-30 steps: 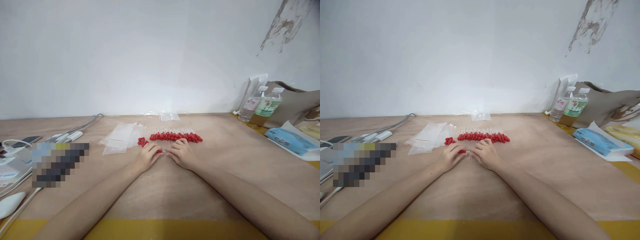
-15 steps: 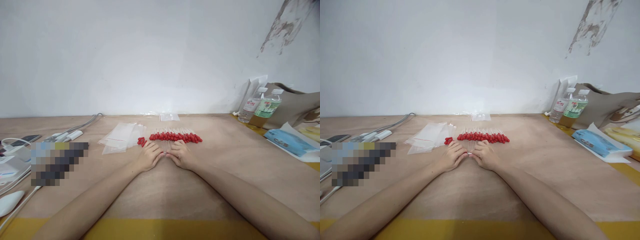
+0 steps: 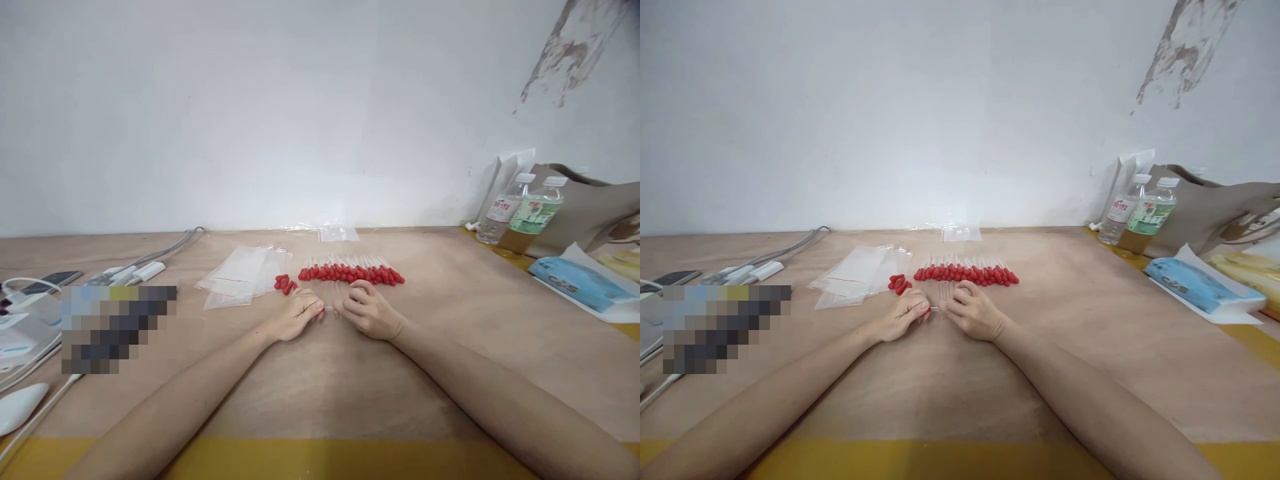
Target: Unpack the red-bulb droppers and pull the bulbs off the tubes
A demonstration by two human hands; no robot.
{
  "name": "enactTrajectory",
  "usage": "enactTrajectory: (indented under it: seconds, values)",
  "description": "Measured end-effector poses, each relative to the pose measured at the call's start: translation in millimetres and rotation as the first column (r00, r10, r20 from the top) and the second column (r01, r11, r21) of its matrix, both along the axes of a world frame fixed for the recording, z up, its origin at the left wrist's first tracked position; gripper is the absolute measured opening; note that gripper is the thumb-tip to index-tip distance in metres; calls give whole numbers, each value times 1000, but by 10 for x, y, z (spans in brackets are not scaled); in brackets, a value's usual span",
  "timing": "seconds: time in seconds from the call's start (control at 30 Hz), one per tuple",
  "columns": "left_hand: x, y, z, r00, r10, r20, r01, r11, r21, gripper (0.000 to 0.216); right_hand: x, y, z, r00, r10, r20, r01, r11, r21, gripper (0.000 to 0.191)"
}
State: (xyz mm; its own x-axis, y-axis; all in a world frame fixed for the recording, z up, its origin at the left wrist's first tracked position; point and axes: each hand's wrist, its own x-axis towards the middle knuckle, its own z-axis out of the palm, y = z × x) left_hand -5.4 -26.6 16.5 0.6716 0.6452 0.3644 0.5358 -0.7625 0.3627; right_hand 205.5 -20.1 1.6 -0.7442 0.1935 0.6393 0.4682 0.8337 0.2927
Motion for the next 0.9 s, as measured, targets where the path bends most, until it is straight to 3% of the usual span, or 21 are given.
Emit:
enactTrajectory:
  seconds: [0.1,0.2,0.33,0.43,0.57,0.77,0.9]
  values:
    - [-2,-15,-23,998,62,-1,-61,981,182,31,-6,-16,-33,990,-93,-107,75,984,-160,23]
    - [5,-21,-51,998,68,0,-61,895,442,21,-17,-28,-53,979,-123,-159,65,942,-330,23]
    - [29,-3,-73,996,77,-47,-25,737,676,14,-36,-5,-69,975,-44,-218,-54,904,-424,22]
    - [40,9,-74,988,128,-89,-23,685,728,14,-53,22,-104,948,53,-314,-187,891,-414,20]
    - [37,5,-60,979,130,-155,15,719,695,15,-60,37,-160,933,87,-349,-210,919,-333,18]
    - [25,-33,-15,975,108,-197,27,813,581,19,-33,20,-155,970,89,-225,-127,979,-159,21]
    - [-96,-28,-3,979,142,-147,-50,864,501,22,78,45,-145,959,27,-283,-63,991,-118,21]
